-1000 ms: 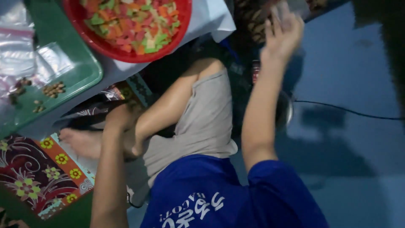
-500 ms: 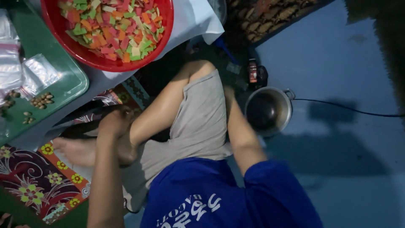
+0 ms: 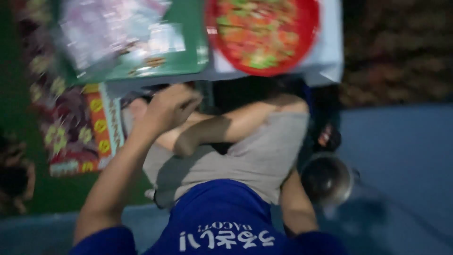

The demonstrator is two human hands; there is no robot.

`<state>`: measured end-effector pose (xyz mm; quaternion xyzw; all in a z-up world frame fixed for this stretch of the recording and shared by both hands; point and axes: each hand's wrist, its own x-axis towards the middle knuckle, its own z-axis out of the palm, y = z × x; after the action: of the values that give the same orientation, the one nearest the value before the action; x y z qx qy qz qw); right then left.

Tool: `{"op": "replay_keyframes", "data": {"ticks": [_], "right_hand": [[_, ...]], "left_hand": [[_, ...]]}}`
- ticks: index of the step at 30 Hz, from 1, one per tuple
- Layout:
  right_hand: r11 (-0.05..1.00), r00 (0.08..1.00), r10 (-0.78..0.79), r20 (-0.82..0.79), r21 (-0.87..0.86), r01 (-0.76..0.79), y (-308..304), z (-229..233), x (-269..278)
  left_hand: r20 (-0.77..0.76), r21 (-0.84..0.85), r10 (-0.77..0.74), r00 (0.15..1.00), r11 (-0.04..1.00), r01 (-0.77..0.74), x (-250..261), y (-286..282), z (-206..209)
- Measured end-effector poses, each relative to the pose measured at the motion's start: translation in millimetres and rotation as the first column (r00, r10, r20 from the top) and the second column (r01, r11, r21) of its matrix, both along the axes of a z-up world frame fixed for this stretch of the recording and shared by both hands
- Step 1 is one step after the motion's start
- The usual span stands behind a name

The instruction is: A person manually sorts and packages small snack items like crackers and peanuts into small plastic bags while sitting on the floor.

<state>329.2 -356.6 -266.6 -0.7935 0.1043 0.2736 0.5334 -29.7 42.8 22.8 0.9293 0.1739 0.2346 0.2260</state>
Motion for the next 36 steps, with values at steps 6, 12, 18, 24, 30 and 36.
{"op": "replay_keyframes", "data": {"ticks": [6, 12, 18, 24, 30, 36], "right_hand": [[0.967, 0.970, 0.211, 0.117, -0.169, -0.190, 29, -53, 61], [0.951, 0.832, 0.222, 0.509, 0.076, -0.300, 117, 95, 38], [0.851, 0.541, 0.468, 0.699, -0.191, -0.490, 151, 176, -28], [0.710, 0.316, 0.592, 0.742, -0.294, -0.640, 176, 223, -80], [0.593, 0.494, 0.558, 0.667, 0.096, -0.799, 210, 245, -126], [0.317, 0.064, 0.666, 0.743, -0.204, -0.926, 230, 282, -153]], "left_hand": [[0.042, 0.214, 0.351, 0.935, 0.911, -0.351, -15, 75, 46], [-0.151, 0.219, 0.368, 0.918, 0.918, -0.332, 8, 118, -5], [-0.191, 0.328, 0.499, 0.845, 0.844, -0.425, 42, 110, -32], [0.136, 0.357, 0.551, 0.823, 0.748, -0.560, 46, 90, -1], [0.456, 0.198, 0.252, 0.853, 0.906, -0.374, 43, -4, 31], [0.378, -0.238, 0.013, 0.926, 0.968, 0.084, 24, -60, -15]]}}
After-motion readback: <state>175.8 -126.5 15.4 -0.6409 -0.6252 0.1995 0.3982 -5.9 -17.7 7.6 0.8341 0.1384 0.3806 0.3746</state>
